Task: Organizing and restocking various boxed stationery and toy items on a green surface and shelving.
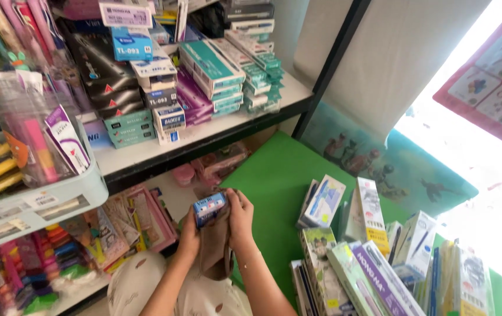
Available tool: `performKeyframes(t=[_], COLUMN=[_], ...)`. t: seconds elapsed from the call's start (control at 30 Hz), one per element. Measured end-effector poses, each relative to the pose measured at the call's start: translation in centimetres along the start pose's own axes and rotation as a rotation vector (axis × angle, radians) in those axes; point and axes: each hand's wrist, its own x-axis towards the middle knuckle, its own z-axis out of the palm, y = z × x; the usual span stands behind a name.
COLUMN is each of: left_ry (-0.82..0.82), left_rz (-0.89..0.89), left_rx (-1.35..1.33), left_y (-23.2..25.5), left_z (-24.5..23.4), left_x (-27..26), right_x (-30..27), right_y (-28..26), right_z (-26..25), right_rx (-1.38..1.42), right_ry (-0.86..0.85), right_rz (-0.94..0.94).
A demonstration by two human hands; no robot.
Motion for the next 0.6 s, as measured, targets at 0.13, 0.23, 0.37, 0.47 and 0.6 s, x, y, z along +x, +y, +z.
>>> performKeyframes(t=[0.13,0.23,0.37,0.47,0.6], left_ry=[0.036,0.0,-0.091,-0.13,-0.115], left_rz=[-0.257,-0.329,-0.073,-0.089,-0.081], left_rx=[-0.518,-0.59,-0.335,-0.401,-0.54], left_y=[5.0,13.1,14.9,15.2,15.6], left_z=[0.4,-0.3,-0.1,-0.2,-1.0], left_x=[2.0,3.5,4.2,4.0,4.3], right_x=[-0.7,-0.5,-0.5,-1.1,-2.3], right_y=[0.7,1.3,0.1,-2.1,-1.4], right_z=[-0.8,-1.3,-2.1,-1.9,-2.8], right_rx=[0.183,0.108,0.108,-0.035,0.07], right_ry=[-0.004,0.047,0.051,0.008,-0.099], right_rz=[-0.146,-0.077,-0.101,-0.293,-0.222])
